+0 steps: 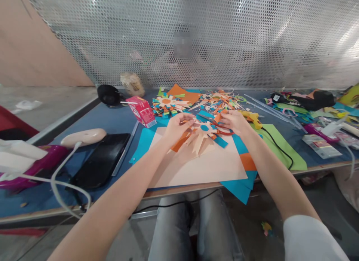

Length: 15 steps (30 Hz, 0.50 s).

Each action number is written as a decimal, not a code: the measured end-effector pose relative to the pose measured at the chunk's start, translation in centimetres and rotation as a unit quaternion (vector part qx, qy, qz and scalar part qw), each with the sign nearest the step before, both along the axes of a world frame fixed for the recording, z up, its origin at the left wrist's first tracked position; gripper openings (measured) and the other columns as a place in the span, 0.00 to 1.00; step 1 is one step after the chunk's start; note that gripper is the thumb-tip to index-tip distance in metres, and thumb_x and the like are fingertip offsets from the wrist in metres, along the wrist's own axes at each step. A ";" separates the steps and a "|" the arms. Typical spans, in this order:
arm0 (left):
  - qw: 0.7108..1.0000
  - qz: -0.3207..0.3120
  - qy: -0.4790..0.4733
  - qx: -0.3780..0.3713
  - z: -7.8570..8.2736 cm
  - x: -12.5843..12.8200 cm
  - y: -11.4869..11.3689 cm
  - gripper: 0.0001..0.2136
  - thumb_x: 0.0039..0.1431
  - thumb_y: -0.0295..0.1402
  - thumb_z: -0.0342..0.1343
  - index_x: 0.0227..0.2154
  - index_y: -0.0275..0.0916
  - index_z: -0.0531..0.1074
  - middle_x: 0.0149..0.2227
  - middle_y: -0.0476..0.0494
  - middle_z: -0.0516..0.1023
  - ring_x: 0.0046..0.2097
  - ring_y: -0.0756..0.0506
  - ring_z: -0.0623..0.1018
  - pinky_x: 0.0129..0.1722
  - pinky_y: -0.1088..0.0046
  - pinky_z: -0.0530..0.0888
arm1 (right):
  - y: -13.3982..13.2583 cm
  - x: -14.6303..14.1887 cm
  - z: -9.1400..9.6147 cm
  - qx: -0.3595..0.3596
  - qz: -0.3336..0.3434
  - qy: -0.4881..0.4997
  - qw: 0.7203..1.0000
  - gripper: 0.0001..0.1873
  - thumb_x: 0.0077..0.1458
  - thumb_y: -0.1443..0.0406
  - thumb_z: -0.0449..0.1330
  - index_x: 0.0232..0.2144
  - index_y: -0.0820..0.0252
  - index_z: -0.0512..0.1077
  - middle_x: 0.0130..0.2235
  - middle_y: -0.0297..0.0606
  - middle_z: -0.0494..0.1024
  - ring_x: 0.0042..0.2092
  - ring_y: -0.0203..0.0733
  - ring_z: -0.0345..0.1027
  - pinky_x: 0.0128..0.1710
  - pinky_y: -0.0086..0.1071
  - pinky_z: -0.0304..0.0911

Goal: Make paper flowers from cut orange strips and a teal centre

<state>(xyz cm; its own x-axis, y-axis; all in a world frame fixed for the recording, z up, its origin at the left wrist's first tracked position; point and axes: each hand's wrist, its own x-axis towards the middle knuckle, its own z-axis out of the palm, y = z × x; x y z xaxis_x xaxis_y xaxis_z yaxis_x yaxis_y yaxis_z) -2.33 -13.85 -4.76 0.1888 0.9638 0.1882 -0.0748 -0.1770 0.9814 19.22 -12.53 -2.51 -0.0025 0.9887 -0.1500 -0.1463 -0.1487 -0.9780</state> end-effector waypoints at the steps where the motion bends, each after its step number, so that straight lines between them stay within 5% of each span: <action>1: 0.999 -0.009 -0.028 -0.027 0.1 0.0 -0.1 0.14 0.43 0.36 0.61 0.33 0.36 0.68 0.30 0.46 0.74 0.33 0.48 0.77 0.25 0.78 0.70 | 0.0 0.0 -0.1 -0.012 0.002 -0.008 1.000 0.05 0.51 0.72 0.56 0.26 0.61 0.68 0.26 0.33 0.77 0.27 0.33 0.72 0.31 0.28 0.67; 4: 0.994 -0.030 -0.081 -0.072 0.4 -0.2 -0.2 0.16 0.40 0.36 0.64 0.33 0.37 0.69 0.28 0.49 0.73 0.26 0.53 0.74 0.19 0.83 0.64 | -0.1 -0.1 0.0 -0.044 0.020 -0.023 0.999 0.04 0.51 0.72 0.57 0.26 0.61 0.68 0.24 0.33 0.76 0.25 0.33 0.71 0.31 0.29 0.68; 8: 0.998 -0.024 -0.052 -0.040 0.4 -0.4 0.2 0.15 0.43 0.39 0.62 0.32 0.36 0.69 0.24 0.51 0.69 0.20 0.57 0.65 0.16 0.82 0.57 | -0.5 -0.3 0.4 -0.061 0.042 -0.019 0.997 0.04 0.51 0.73 0.57 0.28 0.61 0.68 0.24 0.33 0.76 0.25 0.33 0.71 0.32 0.29 0.69; 12: 0.992 0.010 0.118 0.035 -0.3 -0.9 0.7 0.10 0.49 0.39 0.55 0.28 0.36 0.70 0.18 0.53 0.64 0.19 0.55 0.63 0.19 0.79 0.59 | -0.5 -0.3 0.5 -0.064 0.043 -0.004 0.997 0.04 0.52 0.73 0.55 0.29 0.62 0.67 0.24 0.34 0.76 0.26 0.34 0.72 0.34 0.31 0.69; 15: 0.945 0.039 0.307 0.109 -0.6 -1.2 0.5 0.07 0.49 0.35 0.54 0.23 0.37 0.71 0.22 0.48 0.71 0.23 0.51 0.68 0.24 0.76 0.63 | -0.6 -0.4 0.7 -0.071 0.046 0.001 0.996 0.05 0.53 0.73 0.54 0.29 0.61 0.67 0.25 0.34 0.76 0.27 0.35 0.73 0.35 0.33 0.69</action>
